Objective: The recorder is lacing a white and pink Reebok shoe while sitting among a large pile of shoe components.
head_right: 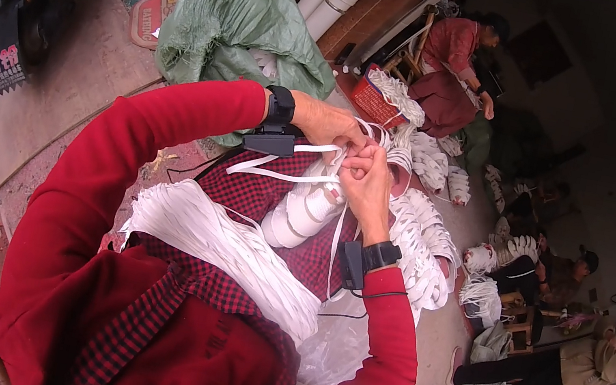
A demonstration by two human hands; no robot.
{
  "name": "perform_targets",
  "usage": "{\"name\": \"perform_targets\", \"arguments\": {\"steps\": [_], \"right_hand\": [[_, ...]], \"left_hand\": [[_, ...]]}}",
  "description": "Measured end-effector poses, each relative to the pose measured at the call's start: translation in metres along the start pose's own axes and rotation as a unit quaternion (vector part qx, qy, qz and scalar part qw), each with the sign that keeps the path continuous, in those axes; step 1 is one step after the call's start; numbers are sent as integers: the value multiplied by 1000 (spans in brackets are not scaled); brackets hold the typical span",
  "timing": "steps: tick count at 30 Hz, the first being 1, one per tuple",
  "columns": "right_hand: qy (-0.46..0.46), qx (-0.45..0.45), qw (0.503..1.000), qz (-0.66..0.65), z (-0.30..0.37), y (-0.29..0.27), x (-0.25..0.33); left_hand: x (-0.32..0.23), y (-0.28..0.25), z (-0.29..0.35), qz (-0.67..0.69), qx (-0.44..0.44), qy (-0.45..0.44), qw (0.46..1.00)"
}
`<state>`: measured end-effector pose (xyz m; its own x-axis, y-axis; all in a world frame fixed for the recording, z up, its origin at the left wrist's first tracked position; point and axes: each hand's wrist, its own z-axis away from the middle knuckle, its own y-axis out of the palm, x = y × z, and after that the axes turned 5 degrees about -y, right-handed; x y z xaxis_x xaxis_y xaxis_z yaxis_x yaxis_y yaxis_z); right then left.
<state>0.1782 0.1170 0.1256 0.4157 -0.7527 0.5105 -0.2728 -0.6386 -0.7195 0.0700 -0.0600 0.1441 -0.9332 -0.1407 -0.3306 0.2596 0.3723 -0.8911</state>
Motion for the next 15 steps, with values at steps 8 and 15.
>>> {"name": "perform_targets", "arguments": {"steps": [8,15], "right_hand": [[0,35,999,33,-2,-2,9],[-23,52,997,55,-3,-5,19]], "left_hand": [[9,-1,5,93,37,-50,994],[14,12,4,97,-21,-14,995]]}}
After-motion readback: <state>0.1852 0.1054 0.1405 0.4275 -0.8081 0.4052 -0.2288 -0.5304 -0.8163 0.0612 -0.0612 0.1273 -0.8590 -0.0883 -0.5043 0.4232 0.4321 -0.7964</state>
